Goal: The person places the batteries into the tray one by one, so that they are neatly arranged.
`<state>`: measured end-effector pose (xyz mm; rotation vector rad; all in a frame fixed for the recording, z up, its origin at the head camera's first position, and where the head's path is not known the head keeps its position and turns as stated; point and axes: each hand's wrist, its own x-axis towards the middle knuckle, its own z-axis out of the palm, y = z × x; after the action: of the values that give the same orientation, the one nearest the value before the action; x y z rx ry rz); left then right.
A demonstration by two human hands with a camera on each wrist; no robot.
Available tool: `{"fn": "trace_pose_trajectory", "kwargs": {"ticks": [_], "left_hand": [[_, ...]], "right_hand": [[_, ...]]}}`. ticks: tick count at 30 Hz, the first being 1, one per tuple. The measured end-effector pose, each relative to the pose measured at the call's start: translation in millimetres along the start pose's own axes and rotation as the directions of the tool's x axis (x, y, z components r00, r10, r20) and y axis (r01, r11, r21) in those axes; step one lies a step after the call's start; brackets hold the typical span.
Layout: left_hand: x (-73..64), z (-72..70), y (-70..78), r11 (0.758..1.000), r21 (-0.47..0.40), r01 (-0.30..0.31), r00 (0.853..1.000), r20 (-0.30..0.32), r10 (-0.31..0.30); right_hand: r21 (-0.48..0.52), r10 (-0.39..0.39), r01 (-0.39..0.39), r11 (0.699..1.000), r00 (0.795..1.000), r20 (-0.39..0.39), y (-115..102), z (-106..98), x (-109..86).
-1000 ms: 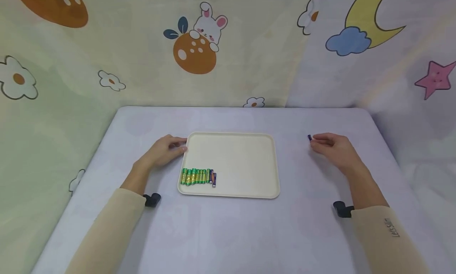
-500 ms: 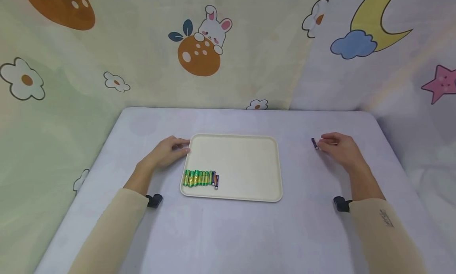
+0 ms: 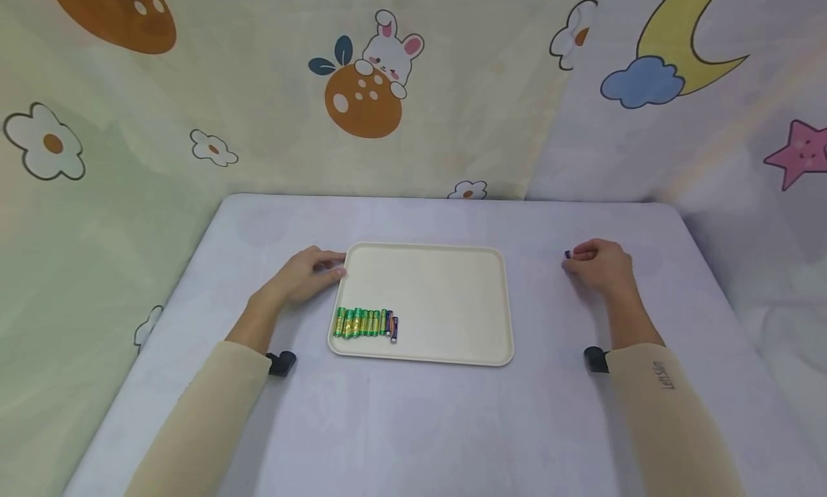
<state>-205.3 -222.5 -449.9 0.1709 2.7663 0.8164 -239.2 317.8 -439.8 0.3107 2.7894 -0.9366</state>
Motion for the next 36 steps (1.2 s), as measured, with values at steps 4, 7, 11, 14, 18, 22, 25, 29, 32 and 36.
{"fn": "trace_pose_trajectory", "kwargs": {"ticks": [4,7,11,14,18,22,25,29,32,36], "left_hand": [[0.8,1.0,1.3,1.000,0.004,0.003,1.000,0.002,-0.003],[1.2,1.9,1.3,1.000,0.002,0.020,1.000,0.003,-0.020],[-0.2,1.7,1.7,1.000,-0.003,0.027,1.000,-0.002,-0.027],[-0.9,1.4,1.9,1.000,-0.001,0.025,1.000,-0.006,-0.025],[-1.3,1.3,3.0,1.000,-0.002,0.028,1.000,-0.004,-0.028],[-1.4,1.9,4.4,1.000,-0.002,0.028,1.000,-0.001,-0.028],[-1.5,2.5,4.8,1.000,0.002,0.032,0.999,-0.002,-0.032],[-0.9,3.1,4.7,1.000,0.004,0.026,1.000,-0.004,-0.026],[0.0,2.9,4.0,1.000,0.001,0.021,1.000,-0.003,-0.021],[-0.5,2.0,2.8,1.000,0.000,0.025,1.000,-0.005,-0.025]], "right_hand": [[-0.025,0.008,-0.008,1.000,1.000,-0.009,-1.0,1.9,-0.2],[-0.023,0.004,-0.004,1.000,1.000,0.016,-2.4,1.5,-2.1],[0.044,-0.010,0.007,0.999,0.996,0.084,-3.8,2.5,-6.4],[0.115,-0.017,0.001,0.993,0.991,0.134,-4.4,5.2,-10.8],[0.161,-0.018,-0.010,0.987,0.985,0.174,-5.7,10.3,-19.4],[0.239,-0.033,-0.018,0.971,0.977,0.210,-9.4,17.6,-28.5],[0.351,-0.050,-0.038,0.936,0.970,0.239,-16.6,24.3,-35.5],[0.493,-0.096,-0.049,0.868,0.959,0.266,-29.0,34.2,-47.0],[0.567,-0.160,-0.031,0.823,0.945,0.284,-38.7,43.1,-55.4],[0.635,-0.224,-0.035,0.772,0.919,0.324,-56.3,55.9,-66.8]]}}
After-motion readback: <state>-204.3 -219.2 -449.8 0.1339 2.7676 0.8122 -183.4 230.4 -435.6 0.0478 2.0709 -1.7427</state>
